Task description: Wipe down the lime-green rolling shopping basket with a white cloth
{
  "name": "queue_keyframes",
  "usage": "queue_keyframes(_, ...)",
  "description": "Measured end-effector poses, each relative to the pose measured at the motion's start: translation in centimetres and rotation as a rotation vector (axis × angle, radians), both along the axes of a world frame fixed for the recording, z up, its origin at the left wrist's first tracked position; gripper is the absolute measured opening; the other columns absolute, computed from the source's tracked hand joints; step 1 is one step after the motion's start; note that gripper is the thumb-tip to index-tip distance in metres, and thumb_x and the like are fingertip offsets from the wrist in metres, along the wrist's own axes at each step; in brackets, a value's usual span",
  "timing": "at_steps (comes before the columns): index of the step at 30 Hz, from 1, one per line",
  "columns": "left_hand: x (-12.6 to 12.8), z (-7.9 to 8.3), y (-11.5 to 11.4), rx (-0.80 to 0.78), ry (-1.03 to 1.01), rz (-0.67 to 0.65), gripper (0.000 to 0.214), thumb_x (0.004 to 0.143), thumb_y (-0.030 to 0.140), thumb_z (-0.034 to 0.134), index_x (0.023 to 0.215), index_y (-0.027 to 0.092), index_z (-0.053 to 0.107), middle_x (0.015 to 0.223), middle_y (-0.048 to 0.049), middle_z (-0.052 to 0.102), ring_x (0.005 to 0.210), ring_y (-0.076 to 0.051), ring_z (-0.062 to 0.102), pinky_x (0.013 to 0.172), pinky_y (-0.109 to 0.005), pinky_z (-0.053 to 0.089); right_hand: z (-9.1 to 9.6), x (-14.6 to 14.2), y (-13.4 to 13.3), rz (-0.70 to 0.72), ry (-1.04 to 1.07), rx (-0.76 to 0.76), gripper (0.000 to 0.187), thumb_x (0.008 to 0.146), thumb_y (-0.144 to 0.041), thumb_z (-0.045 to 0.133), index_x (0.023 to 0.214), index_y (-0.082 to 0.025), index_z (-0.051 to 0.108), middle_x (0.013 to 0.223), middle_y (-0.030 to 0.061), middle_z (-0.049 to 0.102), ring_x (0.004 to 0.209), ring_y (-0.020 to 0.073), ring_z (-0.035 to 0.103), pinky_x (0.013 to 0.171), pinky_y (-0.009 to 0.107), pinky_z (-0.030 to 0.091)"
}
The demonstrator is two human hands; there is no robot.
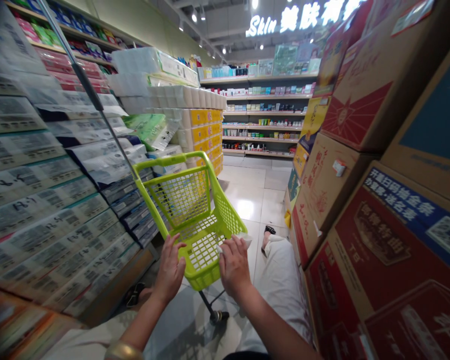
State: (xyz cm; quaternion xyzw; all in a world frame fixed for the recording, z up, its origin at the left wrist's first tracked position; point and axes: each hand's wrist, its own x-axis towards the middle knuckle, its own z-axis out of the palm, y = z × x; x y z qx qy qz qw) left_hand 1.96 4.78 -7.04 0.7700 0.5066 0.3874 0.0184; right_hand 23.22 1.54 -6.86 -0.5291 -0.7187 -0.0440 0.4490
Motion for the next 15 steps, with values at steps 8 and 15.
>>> queue_keyframes(8, -0.4, 0.3, -0.1, -0.009, 0.013, -0.010, 0.029, 0.086, 0.019, 0.039, 0.113, 0.019, 0.050, 0.145, -0.0130, 0.036, 0.145, -0.030, 0.017, 0.114, -0.057, 0.029, 0.6, -2.4, -1.5, 0.296, -0.133, -0.016, 0.026, 0.088, -0.016, 0.047, 0.110, -0.023, 0.059, 0.106, 0.0046, 0.066, 0.114, 0.0201, 0.052, 0.109, 0.040, 0.031)
queue_keyframes(15, 0.0, 0.3, -0.1, -0.011, -0.005, -0.004, 0.029, 0.087, 0.020, 0.038, 0.114, 0.018, 0.050, 0.145, -0.0135, 0.036, 0.145, -0.029, 0.016, 0.114, -0.056, 0.029, 0.0, 2.5, 0.8, -0.006, -0.058, 0.018, 0.025, 0.091, -0.014, 0.042, 0.107, -0.020, 0.060, 0.110, 0.0075, 0.063, 0.121, 0.0240, 0.048, 0.110, 0.046, 0.027)
